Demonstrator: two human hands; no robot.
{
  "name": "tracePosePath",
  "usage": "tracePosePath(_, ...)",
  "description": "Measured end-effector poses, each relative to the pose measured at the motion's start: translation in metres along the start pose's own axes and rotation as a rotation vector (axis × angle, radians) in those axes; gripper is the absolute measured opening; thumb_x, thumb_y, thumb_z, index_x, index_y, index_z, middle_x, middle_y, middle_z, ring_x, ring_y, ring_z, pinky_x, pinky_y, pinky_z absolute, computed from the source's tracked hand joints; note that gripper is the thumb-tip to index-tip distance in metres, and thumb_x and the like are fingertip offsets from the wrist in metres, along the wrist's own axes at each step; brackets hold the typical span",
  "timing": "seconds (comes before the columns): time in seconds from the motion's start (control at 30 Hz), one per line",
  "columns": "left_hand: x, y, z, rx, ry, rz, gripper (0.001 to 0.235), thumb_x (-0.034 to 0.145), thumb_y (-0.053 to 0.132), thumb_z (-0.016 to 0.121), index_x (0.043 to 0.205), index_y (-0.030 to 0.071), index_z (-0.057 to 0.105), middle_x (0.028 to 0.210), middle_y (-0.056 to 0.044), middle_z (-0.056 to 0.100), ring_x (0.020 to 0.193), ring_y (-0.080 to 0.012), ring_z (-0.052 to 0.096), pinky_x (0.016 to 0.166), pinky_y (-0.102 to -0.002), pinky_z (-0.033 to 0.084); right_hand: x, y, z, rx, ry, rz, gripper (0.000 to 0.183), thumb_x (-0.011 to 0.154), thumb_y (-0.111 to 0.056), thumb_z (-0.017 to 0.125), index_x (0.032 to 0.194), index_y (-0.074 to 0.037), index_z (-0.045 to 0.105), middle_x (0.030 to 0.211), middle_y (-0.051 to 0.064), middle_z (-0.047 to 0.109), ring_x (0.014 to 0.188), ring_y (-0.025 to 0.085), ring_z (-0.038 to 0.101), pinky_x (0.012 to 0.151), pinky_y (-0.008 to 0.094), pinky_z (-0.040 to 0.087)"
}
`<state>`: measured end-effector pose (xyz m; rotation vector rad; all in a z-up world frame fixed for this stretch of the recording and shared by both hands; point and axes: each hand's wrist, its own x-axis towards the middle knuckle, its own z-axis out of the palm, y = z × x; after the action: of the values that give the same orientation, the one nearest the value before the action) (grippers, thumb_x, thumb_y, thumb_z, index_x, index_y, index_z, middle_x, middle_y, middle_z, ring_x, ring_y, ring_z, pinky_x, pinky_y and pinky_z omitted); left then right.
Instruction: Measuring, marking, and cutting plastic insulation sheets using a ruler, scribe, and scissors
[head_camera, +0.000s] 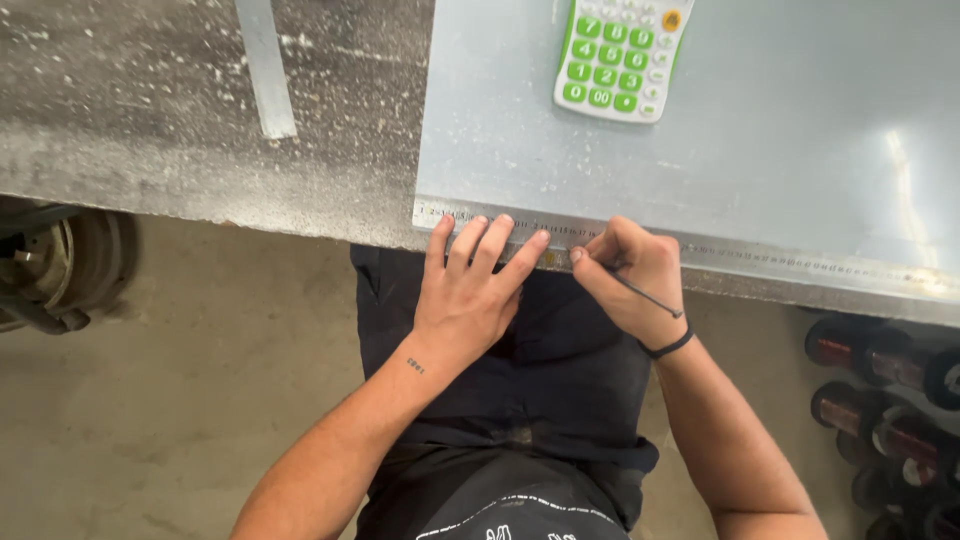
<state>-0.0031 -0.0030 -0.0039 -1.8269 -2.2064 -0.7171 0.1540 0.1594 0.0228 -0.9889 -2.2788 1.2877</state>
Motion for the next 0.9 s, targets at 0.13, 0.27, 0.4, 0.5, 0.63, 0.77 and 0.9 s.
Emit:
tracePosePath(0.13, 0.002, 0.0, -0.001, 0.007, 0.015, 0.006, 0.063, 0.087, 0.025, 0.067, 0.148, 0.026, 0.053, 0.136, -0.013, 0.052, 0.128, -0.0329, 0.043, 0.114, -0.063, 0.033, -0.002, 0.004, 0.001, -0.009, -0.004, -0.004, 0.025, 0.082, -0.011, 0.081, 0.07, -0.004, 0.06, 0.073, 0.014, 0.074, 0.061, 0.023, 0.07, 0.055, 0.03, 0.049)
tracePosePath(0.27, 0.0, -0.001, -0.002, 0.0, -0.007, 0.012, 0.07, 0.082, 0.026, 0.072, 0.149, 0.025, 0.052, 0.136, -0.014, 0.051, 0.128, -0.0332, 0.043, 0.114, -0.063, 0.032, -0.002, 0.005, 0.003, 0.024, 0.026, -0.018, 0.025, 0.084, -0.009, 0.08, 0.07, -0.004, 0.06, 0.071, 0.014, 0.074, 0.057, 0.019, 0.067, 0.051, 0.028, 0.049)
tracePosePath(0.4, -0.001, 0.001, -0.002, -0.009, -0.018, 0.011, 0.076, 0.076, 0.026, 0.078, 0.148, 0.024, 0.053, 0.137, -0.015, 0.051, 0.129, -0.034, 0.043, 0.114, -0.063, 0.032, -0.002, 0.003, 0.004, 0.087, 0.061, -0.02, 0.025, 0.085, -0.007, 0.08, 0.071, -0.004, 0.059, 0.07, 0.013, 0.074, 0.058, 0.015, 0.066, 0.051, 0.027, 0.049)
tracePosePath(0.5, -0.001, 0.001, -0.002, -0.007, -0.025, 0.015, 0.077, 0.076, 0.026, 0.078, 0.149, 0.024, 0.052, 0.138, -0.015, 0.051, 0.13, -0.0345, 0.042, 0.114, -0.063, 0.031, -0.002, 0.004, 0.006, 0.08, 0.075, -0.033, 0.025, 0.086, -0.006, 0.079, 0.072, -0.003, 0.058, 0.071, 0.014, 0.074, 0.059, 0.016, 0.066, 0.051, 0.027, 0.048)
tracePosePath(0.63, -0.001, 0.001, -0.004, -0.004, -0.018, 0.011, 0.077, 0.076, 0.026, 0.078, 0.148, 0.024, 0.053, 0.137, -0.015, 0.052, 0.13, -0.0343, 0.043, 0.115, -0.062, 0.031, -0.004, 0.003, 0.01, 0.082, 0.108, -0.059, 0.025, 0.085, -0.005, 0.079, 0.072, -0.004, 0.058, 0.071, 0.014, 0.073, 0.058, 0.015, 0.065, 0.051, 0.028, 0.048)
tracePosePath(0.77, 0.0, 0.002, -0.005, -0.012, -0.017, 0.018, 0.077, 0.075, 0.025, 0.079, 0.147, 0.023, 0.054, 0.136, -0.015, 0.052, 0.129, -0.0349, 0.044, 0.114, -0.062, 0.031, -0.004, 0.001, 0.011, 0.072, 0.126, -0.064, 0.025, 0.085, -0.004, 0.077, 0.072, -0.004, 0.057, 0.071, 0.014, 0.073, 0.058, 0.016, 0.064, 0.05, 0.028, 0.047)
tracePosePath(0.9, 0.0, 0.002, -0.006, -0.037, -0.024, 0.015, 0.074, 0.076, 0.023, 0.079, 0.146, 0.022, 0.055, 0.134, -0.016, 0.053, 0.129, -0.0355, 0.042, 0.114, -0.063, 0.031, -0.003, -0.003, 0.011, 0.055, 0.112, -0.079, 0.025, 0.086, -0.003, 0.077, 0.071, -0.005, 0.057, 0.069, 0.014, 0.072, 0.056, 0.018, 0.064, 0.049, 0.028, 0.047)
